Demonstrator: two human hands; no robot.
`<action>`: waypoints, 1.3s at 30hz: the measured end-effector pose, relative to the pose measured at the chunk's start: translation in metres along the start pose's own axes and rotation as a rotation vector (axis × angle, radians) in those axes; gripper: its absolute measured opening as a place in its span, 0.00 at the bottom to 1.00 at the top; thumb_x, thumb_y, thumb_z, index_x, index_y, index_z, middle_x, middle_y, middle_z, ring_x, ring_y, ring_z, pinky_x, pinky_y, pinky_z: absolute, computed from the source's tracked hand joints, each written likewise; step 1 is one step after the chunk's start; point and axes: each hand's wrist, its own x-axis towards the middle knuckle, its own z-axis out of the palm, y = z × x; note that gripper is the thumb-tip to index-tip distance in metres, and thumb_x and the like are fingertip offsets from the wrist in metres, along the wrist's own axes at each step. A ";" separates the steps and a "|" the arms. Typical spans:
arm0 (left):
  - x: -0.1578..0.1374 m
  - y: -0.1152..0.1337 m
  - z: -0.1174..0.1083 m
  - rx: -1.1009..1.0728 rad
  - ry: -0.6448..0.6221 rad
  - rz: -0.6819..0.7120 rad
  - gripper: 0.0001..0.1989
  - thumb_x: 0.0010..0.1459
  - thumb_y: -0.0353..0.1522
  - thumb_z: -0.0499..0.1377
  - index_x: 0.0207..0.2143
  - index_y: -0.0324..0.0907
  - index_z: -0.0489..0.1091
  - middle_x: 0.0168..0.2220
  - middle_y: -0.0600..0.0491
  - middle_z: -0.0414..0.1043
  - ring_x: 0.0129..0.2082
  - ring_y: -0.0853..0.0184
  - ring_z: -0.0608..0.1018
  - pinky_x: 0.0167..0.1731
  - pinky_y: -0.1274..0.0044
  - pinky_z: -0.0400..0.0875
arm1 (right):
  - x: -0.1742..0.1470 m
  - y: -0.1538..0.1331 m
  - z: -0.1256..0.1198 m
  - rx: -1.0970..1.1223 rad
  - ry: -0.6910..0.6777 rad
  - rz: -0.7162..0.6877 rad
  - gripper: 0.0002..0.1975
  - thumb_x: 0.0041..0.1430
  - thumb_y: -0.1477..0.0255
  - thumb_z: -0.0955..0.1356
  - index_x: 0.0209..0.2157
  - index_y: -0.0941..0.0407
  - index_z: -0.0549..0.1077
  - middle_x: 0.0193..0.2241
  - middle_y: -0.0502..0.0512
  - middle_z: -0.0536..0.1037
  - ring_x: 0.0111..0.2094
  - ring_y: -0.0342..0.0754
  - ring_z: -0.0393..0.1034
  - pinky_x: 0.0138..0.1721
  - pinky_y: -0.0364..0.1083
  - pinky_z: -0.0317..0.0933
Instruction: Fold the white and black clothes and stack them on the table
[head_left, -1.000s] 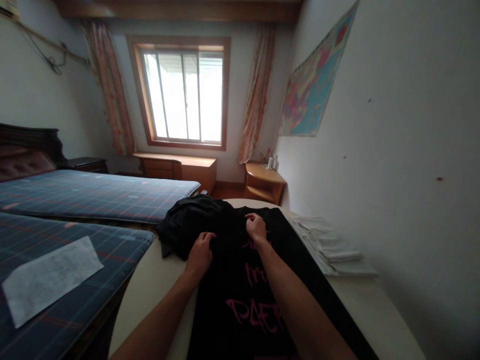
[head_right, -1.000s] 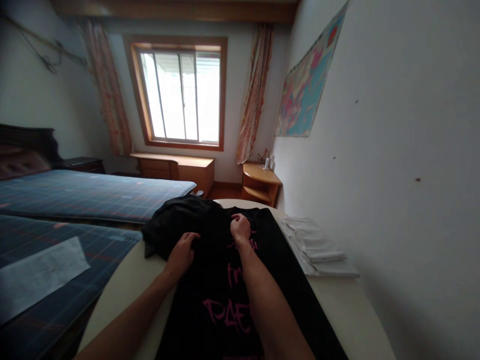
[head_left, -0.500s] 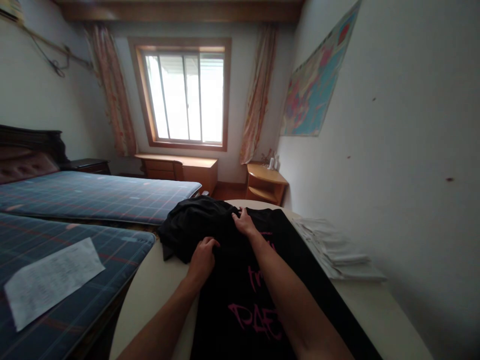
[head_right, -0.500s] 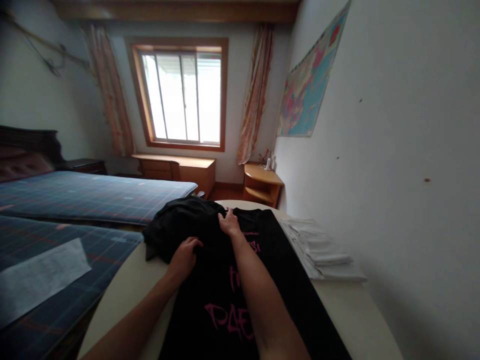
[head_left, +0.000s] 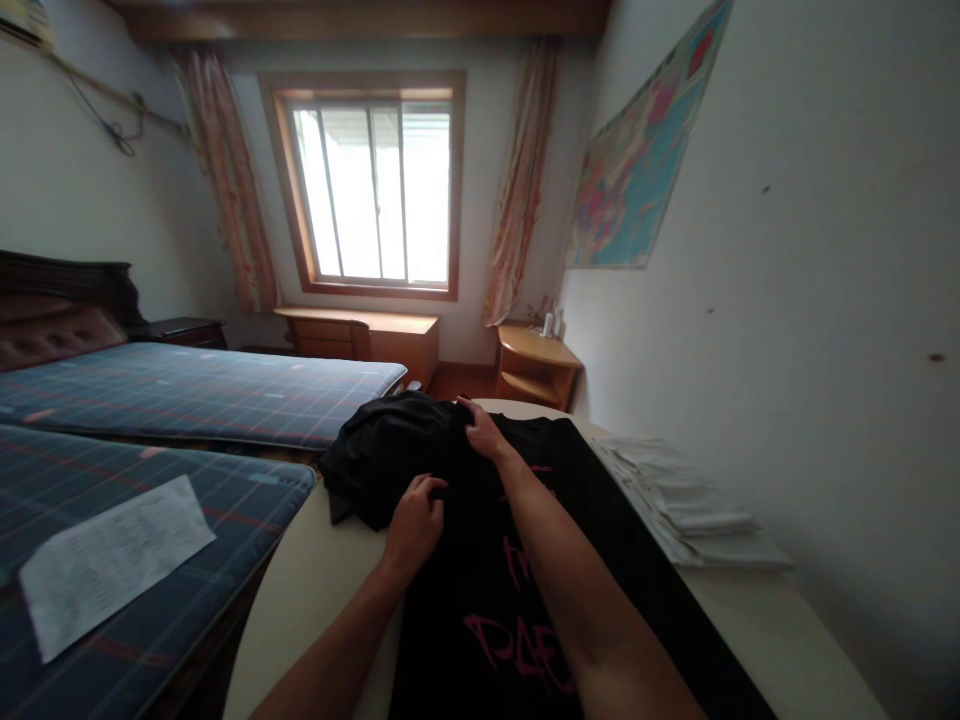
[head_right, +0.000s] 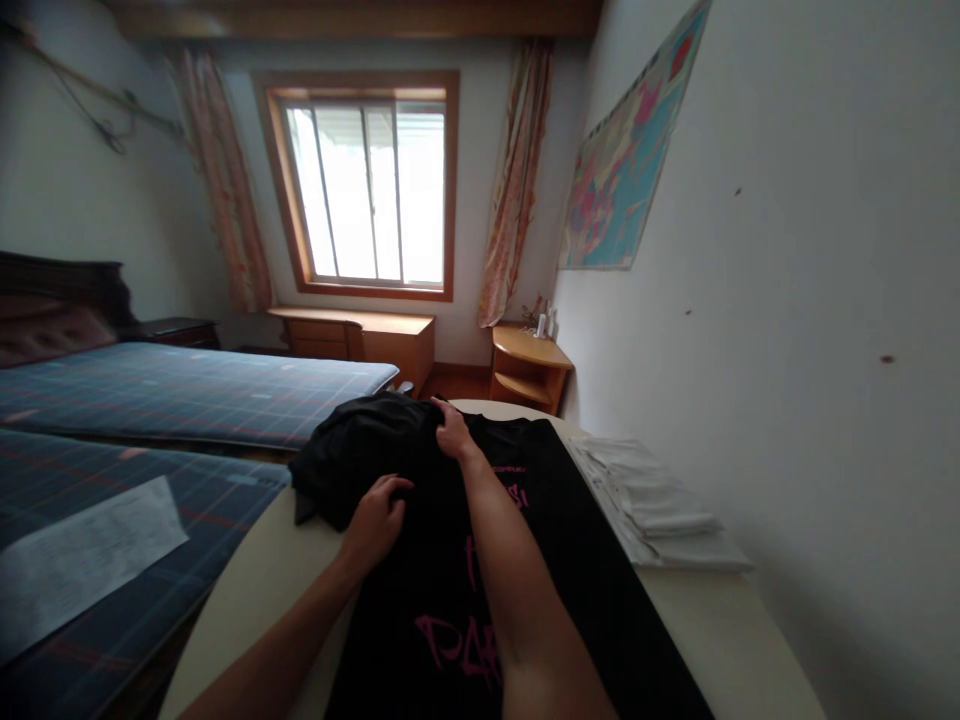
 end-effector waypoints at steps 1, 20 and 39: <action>0.001 0.001 0.000 -0.024 0.010 -0.027 0.15 0.56 0.24 0.51 0.39 0.42 0.75 0.49 0.48 0.73 0.50 0.60 0.75 0.54 0.67 0.68 | -0.005 0.000 0.004 -0.016 -0.014 0.011 0.35 0.48 0.82 0.63 0.60 0.53 0.66 0.62 0.54 0.66 0.62 0.48 0.59 0.64 0.51 0.50; 0.000 0.001 0.008 -0.186 0.126 -0.176 0.15 0.54 0.32 0.57 0.45 0.41 0.68 0.44 0.47 0.76 0.45 0.59 0.79 0.48 0.68 0.71 | -0.081 0.018 0.032 -0.163 -0.095 0.199 0.30 0.66 0.58 0.60 0.65 0.56 0.58 0.68 0.62 0.52 0.69 0.58 0.43 0.66 0.60 0.36; 0.005 -0.010 0.010 -0.222 0.065 -0.326 0.13 0.56 0.30 0.56 0.43 0.38 0.73 0.45 0.44 0.77 0.48 0.58 0.78 0.52 0.69 0.69 | -0.118 -0.027 0.018 -0.510 -0.021 0.000 0.16 0.68 0.62 0.58 0.47 0.55 0.70 0.43 0.59 0.76 0.46 0.54 0.69 0.48 0.51 0.59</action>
